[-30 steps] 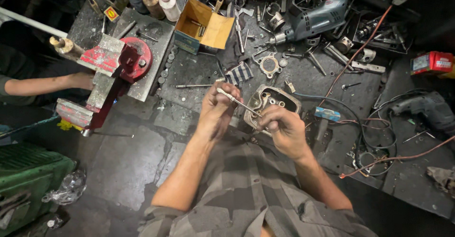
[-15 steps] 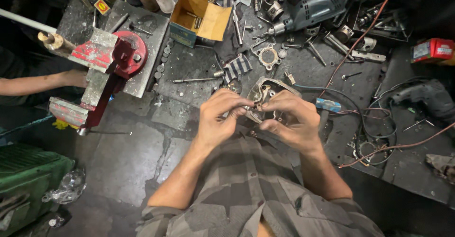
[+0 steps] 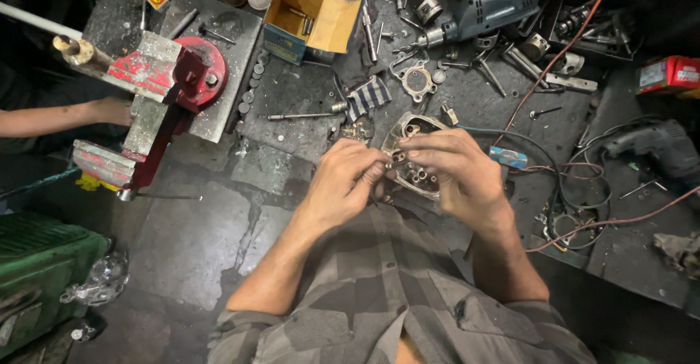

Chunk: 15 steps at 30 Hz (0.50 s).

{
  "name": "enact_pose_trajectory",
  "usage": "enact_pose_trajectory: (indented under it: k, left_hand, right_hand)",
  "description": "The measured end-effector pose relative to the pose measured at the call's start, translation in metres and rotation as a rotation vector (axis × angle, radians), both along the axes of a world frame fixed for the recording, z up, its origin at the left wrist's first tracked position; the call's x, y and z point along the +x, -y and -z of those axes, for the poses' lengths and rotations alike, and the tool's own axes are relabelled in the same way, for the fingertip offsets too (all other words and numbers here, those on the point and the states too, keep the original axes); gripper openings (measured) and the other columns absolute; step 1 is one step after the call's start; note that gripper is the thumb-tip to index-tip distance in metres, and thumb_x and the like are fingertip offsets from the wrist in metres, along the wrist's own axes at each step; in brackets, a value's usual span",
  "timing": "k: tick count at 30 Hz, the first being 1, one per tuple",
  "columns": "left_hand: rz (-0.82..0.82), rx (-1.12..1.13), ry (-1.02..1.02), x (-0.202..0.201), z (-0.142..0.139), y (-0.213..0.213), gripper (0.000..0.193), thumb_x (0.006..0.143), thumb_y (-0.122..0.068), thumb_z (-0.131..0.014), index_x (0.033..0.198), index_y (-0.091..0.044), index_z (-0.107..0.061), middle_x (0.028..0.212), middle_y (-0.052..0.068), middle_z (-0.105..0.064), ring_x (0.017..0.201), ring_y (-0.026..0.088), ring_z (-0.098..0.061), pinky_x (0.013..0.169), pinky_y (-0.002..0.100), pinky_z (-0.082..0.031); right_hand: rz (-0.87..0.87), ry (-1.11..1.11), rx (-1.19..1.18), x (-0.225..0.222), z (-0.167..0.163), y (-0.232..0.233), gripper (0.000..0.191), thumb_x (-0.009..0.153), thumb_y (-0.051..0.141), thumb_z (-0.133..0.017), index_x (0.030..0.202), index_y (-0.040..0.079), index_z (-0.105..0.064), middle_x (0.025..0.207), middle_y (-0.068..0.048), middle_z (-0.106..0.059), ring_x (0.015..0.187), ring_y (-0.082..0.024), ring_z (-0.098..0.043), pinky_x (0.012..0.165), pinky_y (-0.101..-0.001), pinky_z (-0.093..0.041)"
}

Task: The person sorts small metal parts at a cluttered workbench, placing pieces into a cardboard box, then moves to a lathe. They fit a cylindrical metal workpiece into the lathe chuck, tighten it, and hold a tool against the spinning workpiece to machine it.

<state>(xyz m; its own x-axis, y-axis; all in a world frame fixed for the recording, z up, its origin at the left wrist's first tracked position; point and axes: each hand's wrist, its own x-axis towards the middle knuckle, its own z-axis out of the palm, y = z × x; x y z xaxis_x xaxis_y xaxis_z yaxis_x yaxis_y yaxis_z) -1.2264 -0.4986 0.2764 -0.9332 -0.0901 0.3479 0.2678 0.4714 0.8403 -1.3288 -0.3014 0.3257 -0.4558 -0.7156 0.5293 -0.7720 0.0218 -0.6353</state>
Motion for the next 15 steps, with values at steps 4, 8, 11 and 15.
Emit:
enact_pose_trajectory:
  k: [4, 8, 11, 15]
  left_hand:
    - [0.024, 0.019, 0.026, 0.001, 0.001, 0.000, 0.012, 0.099, -0.014, -0.063, 0.104, -0.006, -0.070, 0.091, 0.010, -0.072, 0.091, 0.032, -0.067, 0.089, 0.042, -0.050]
    - [0.012, 0.002, -0.008, 0.003, 0.000, 0.001, 0.012, 0.100, -0.015, -0.064, 0.104, -0.006, -0.071, 0.093, 0.010, -0.073, 0.094, 0.032, -0.067, 0.090, 0.042, -0.049]
    - [0.028, 0.024, 0.005, 0.003, -0.001, 0.001, 0.012, 0.100, -0.015, -0.063, 0.104, -0.007, -0.070, 0.093, 0.009, -0.072, 0.092, 0.030, -0.067, 0.090, 0.041, -0.049]
    - [0.068, 0.075, 0.003, 0.005, -0.002, 0.000, 0.010, 0.098, -0.010, -0.063, 0.105, -0.006, -0.069, 0.092, 0.009, -0.070, 0.090, 0.030, -0.065, 0.089, 0.041, -0.047]
  right_hand:
    - [-0.006, 0.107, -0.016, -0.001, 0.007, 0.000, 0.027, 0.101, -0.006, -0.065, 0.125, 0.005, -0.061, 0.123, -0.013, -0.072, 0.116, -0.028, -0.071, 0.091, -0.0335, -0.061]
    - [0.019, 0.046, -0.017, -0.005, 0.011, -0.002, 0.042, 0.093, 0.020, -0.078, 0.125, 0.000, -0.060, 0.118, -0.015, -0.069, 0.111, -0.027, -0.070, 0.096, -0.0387, -0.058]
    - [0.033, -0.011, 0.004, -0.005, 0.012, -0.001, 0.042, 0.087, 0.025, -0.080, 0.119, 0.001, -0.068, 0.111, -0.013, -0.071, 0.108, -0.027, -0.071, 0.095, -0.0389, -0.059]
    - [0.008, 0.007, -0.086, 0.002, 0.011, 0.001, 0.045, 0.084, 0.030, -0.083, 0.115, 0.000, -0.070, 0.107, -0.011, -0.069, 0.106, -0.027, -0.071, 0.093, -0.0376, -0.060]
